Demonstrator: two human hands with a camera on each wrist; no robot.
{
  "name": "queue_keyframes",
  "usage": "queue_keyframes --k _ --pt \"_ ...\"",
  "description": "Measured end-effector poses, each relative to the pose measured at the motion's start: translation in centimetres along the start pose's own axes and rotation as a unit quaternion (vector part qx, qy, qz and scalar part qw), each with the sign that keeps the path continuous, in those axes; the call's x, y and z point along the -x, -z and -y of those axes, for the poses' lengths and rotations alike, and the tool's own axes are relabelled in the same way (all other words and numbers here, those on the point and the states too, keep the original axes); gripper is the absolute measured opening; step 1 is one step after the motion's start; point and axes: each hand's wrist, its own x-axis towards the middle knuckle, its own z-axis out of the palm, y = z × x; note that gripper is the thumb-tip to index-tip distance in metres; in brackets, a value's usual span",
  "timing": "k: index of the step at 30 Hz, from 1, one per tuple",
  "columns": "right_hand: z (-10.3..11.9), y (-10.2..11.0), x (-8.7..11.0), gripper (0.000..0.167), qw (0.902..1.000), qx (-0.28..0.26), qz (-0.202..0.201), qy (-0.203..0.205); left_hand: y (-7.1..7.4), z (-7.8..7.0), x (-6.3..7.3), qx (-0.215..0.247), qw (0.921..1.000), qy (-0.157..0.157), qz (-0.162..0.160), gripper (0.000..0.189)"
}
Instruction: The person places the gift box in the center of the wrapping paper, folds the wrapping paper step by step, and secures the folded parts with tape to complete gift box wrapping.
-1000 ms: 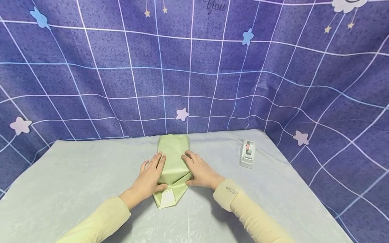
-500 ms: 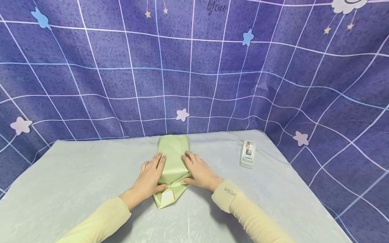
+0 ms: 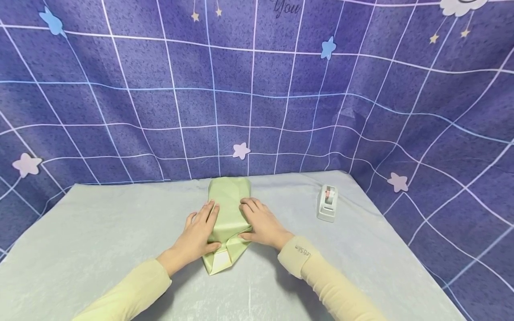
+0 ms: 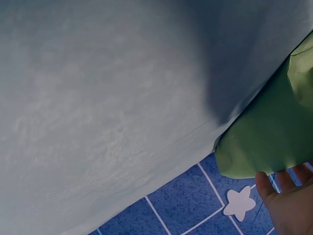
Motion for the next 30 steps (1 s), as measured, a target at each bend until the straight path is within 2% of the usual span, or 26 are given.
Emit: queue_keyframes --k 8,11,14,16,18,22,26,30 --pt "0.0 0.0 -0.1 0.074 1.0 0.005 0.006 -0.006 1.7 1.7 0.3 0.049 0.9964 -0.045 0.052 0.083" --pt "-0.1 0.0 -0.1 0.075 1.0 0.008 0.004 -0.005 2.4 2.3 0.4 0.073 0.9936 -0.056 0.066 0.067" --pt "-0.1 -0.1 -0.1 0.075 0.9999 0.011 0.004 -0.004 3.1 2.6 0.4 0.089 0.9916 -0.068 0.065 0.049" --pt "-0.1 -0.1 -0.1 0.075 0.9999 0.01 0.004 -0.004 3.5 2.9 0.5 0.08 0.9914 -0.086 0.057 0.042" --pt "-0.1 -0.1 0.0 0.074 1.0 0.007 0.005 -0.005 3.7 3.1 0.5 0.067 0.9912 -0.103 0.048 0.044" --pt "0.0 0.0 0.0 0.074 1.0 0.002 0.007 -0.006 3.6 3.5 0.6 0.037 0.9897 -0.134 0.033 0.06" --pt "0.1 0.1 0.0 0.074 1.0 0.0 0.005 -0.006 3.4 3.8 0.5 0.039 0.988 -0.148 0.02 0.071" --pt "0.2 0.1 0.1 0.074 1.0 -0.001 -0.004 0.0 3.2 4.3 0.2 0.043 0.9874 -0.152 0.016 0.073"
